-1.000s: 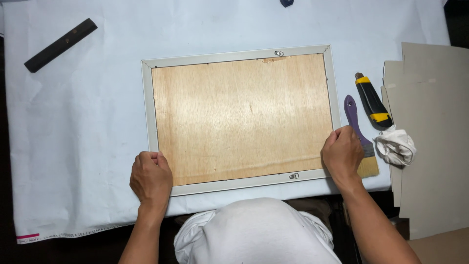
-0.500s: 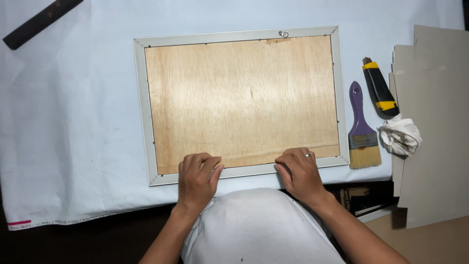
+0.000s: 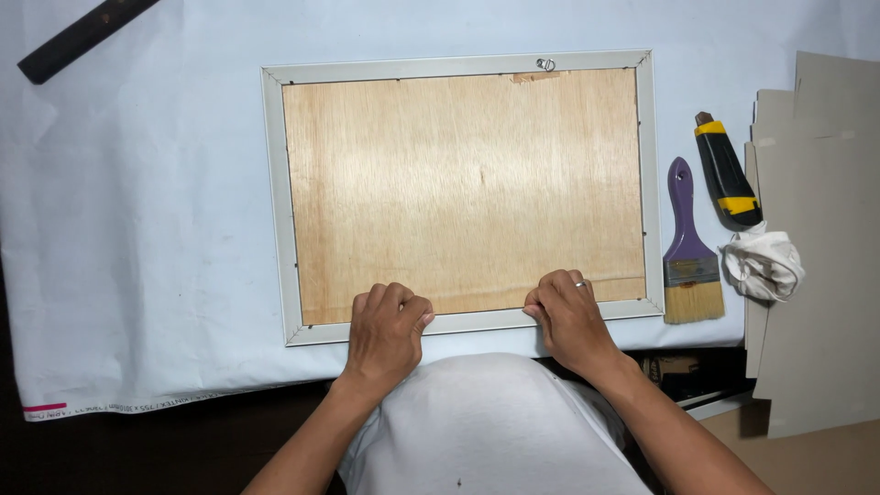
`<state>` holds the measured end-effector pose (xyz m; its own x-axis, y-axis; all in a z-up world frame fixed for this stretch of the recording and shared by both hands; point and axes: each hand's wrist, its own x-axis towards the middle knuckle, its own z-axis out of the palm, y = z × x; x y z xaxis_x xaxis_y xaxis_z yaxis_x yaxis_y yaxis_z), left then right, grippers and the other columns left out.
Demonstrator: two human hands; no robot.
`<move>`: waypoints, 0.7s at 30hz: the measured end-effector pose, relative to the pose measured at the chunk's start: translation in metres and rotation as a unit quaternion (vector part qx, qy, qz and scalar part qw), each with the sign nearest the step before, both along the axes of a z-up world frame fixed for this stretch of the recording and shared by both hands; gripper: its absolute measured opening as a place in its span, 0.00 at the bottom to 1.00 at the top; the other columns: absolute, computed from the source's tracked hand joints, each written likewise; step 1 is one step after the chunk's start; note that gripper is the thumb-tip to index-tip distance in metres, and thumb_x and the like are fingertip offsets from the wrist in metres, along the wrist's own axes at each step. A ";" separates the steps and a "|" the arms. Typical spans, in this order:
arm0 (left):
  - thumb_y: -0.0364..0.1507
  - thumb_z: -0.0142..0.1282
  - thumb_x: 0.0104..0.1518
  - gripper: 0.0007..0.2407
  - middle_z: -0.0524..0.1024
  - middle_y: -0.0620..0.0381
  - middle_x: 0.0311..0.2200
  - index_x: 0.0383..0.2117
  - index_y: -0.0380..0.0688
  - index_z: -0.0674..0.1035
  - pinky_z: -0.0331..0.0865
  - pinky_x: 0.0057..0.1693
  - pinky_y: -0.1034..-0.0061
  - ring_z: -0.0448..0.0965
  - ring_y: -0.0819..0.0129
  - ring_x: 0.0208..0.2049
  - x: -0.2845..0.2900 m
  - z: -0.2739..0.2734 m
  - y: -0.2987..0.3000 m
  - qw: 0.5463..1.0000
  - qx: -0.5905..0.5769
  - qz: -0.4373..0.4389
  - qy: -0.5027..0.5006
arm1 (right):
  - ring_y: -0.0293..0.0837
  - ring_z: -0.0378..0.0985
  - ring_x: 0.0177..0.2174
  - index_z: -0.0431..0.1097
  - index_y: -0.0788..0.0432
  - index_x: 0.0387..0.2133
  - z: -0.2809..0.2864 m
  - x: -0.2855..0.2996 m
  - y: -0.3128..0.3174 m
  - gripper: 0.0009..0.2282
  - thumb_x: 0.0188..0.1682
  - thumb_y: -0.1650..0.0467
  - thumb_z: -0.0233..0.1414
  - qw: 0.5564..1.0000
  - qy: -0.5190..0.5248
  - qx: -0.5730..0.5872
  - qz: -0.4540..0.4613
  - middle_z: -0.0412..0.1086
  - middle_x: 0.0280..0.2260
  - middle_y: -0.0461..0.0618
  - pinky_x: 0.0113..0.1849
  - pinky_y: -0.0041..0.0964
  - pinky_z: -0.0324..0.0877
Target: Assembling a picture frame by cleaning the glass, inserting the backing, and securing it.
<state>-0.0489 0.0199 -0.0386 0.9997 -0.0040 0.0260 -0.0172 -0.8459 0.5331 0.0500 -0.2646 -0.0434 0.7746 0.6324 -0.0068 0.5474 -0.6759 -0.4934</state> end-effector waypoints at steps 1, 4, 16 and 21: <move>0.37 0.50 0.65 0.09 0.68 0.63 0.27 0.29 0.55 0.80 0.69 0.45 0.63 0.74 0.63 0.35 0.000 -0.001 0.000 1.000 0.000 -0.001 0.001 | 0.48 0.68 0.37 0.69 0.51 0.27 0.002 0.001 0.002 0.04 0.52 0.68 0.53 1.000 0.001 0.000 -0.001 0.61 0.31 0.43 0.39 0.41 0.63; 0.36 0.50 0.64 0.08 0.67 0.64 0.27 0.29 0.55 0.79 0.68 0.46 0.63 0.73 0.63 0.35 0.000 -0.002 -0.002 1.000 0.012 -0.001 0.011 | 0.48 0.68 0.36 0.70 0.51 0.26 0.007 0.003 0.004 0.05 0.52 0.69 0.53 1.000 0.021 -0.008 -0.005 0.62 0.30 0.43 0.39 0.41 0.63; 0.28 0.65 0.54 0.05 0.74 0.61 0.36 0.35 0.48 0.84 0.65 0.49 0.69 0.72 0.65 0.39 -0.054 0.022 0.084 0.983 0.107 0.149 -0.013 | 0.47 0.65 0.41 0.75 0.55 0.36 0.009 0.022 -0.129 0.04 0.50 0.69 0.57 0.981 -0.059 -0.145 -0.113 0.66 0.40 0.47 0.47 0.43 0.58; 0.25 0.62 0.55 0.02 0.76 0.59 0.31 0.31 0.45 0.82 0.71 0.42 0.71 0.74 0.64 0.34 -0.061 0.017 0.097 0.988 0.056 0.144 -0.005 | 0.47 0.66 0.39 0.75 0.58 0.32 0.007 0.028 -0.135 0.02 0.48 0.74 0.58 0.991 -0.036 -0.066 -0.111 0.67 0.36 0.48 0.44 0.40 0.65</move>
